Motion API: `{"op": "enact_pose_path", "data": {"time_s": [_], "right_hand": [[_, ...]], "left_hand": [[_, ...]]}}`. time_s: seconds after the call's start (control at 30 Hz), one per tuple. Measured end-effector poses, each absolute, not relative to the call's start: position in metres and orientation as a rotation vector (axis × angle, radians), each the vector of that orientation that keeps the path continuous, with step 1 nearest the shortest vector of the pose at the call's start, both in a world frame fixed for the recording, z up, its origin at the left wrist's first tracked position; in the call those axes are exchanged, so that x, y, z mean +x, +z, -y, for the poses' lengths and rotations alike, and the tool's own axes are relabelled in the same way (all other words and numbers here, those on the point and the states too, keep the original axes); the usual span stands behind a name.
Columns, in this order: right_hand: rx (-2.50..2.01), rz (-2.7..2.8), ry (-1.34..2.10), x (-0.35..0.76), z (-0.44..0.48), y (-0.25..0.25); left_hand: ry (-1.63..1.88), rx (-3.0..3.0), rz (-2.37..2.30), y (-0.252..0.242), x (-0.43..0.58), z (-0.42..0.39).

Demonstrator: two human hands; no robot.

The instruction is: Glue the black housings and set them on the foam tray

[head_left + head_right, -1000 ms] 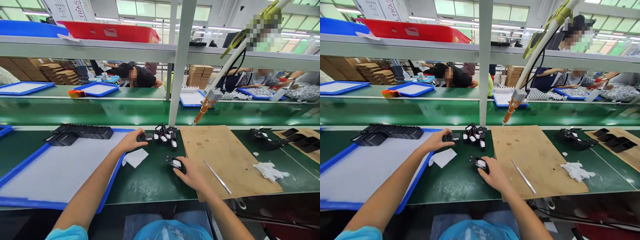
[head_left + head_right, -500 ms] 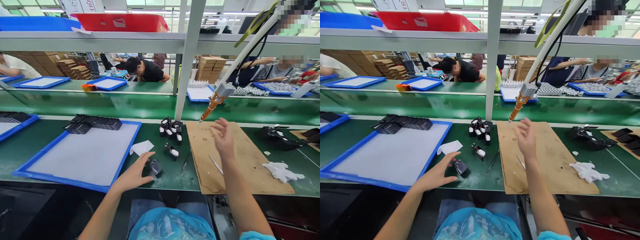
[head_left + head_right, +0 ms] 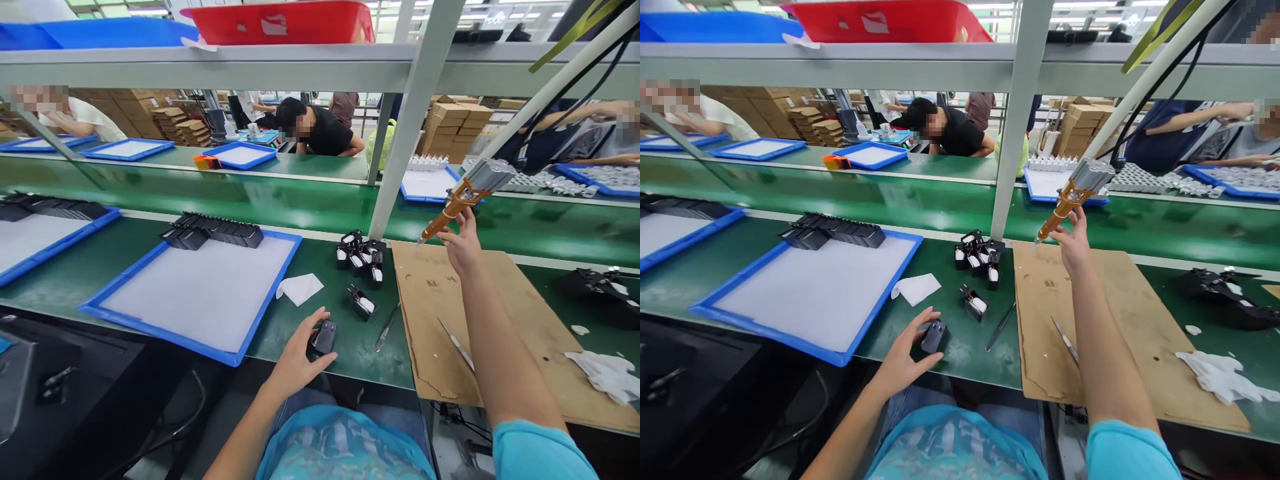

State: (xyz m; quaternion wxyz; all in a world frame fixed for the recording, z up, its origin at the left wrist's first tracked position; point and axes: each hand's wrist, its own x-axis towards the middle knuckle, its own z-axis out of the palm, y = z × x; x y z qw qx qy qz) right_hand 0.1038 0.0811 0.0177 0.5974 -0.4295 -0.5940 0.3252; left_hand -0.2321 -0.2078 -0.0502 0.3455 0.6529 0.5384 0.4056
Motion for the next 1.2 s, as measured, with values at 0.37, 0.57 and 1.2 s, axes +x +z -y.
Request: {"op": "enact_pose_path", "data": {"time_s": [0.37, 0.57, 1.2], "right_hand": [[-0.907, 1.215, 1.059, 0.068, 0.017, 0.022], [-0.648, 1.113, 1.229, 0.010, 0.104, 0.032], [-0.365, 0.915, 1.344, -0.085, 0.128, 0.048]], "left_hand": [[1.252, 1.494, -1.583, -0.059, -0.225, 0.211], [1.079, 1.860, -1.936, -0.069, -0.212, 0.213], [1.172, 1.873, -1.912, -0.039, -0.211, 0.220]]}}
